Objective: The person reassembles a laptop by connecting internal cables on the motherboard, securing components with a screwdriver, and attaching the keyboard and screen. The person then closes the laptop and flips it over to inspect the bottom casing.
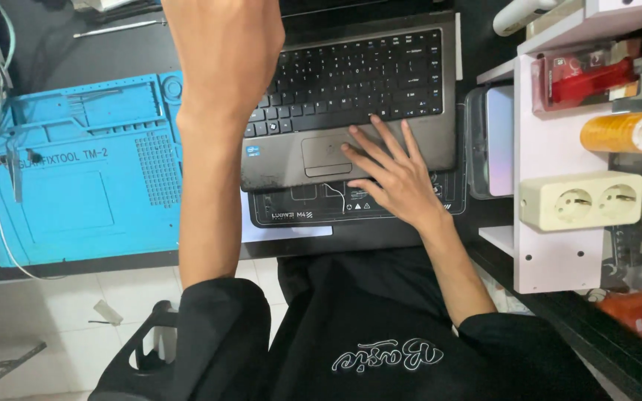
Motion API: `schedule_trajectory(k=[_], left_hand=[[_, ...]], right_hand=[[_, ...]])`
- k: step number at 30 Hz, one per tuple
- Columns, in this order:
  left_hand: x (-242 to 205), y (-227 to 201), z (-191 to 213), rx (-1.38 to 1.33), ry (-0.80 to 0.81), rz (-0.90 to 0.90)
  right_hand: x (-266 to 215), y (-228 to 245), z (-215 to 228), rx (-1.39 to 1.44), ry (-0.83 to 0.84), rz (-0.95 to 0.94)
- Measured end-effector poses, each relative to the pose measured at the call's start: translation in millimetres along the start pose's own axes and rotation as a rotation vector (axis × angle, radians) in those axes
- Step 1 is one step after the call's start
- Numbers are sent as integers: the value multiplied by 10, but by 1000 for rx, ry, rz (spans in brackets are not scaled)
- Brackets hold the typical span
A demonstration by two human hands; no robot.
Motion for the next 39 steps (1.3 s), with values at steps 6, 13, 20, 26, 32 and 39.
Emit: schedule_trajectory(k=[6, 13, 20, 26, 32, 39], left_hand=[[118, -384, 518, -119, -40, -41], [-237, -746, 708, -228, 30, -38], [-300, -790, 712, -174, 30, -67], [-324, -790, 693, -195, 48, -62], [-281, -661, 698, -188, 25, -73], [-205, -541, 710, -256, 71, -80]], right_hand=[[-31, 2, -57, -31, -21, 9], [-30, 21, -37, -109, -13, 24], [-42, 24, -54, -115, -4, 12], [208, 202, 3, -55, 4, 15], [1038, 493, -520, 16, 27, 164], [1642, 625, -702, 280, -48, 9]])
Point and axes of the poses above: each hand's wrist, its own x-axis towards the middle knuckle, its own z-axis out of the back of the hand, y = z × x, the point moved 6 cm from there along x, towards the middle knuckle, and after that the axes turned 6 degrees about -z, right-handed, at the moved point
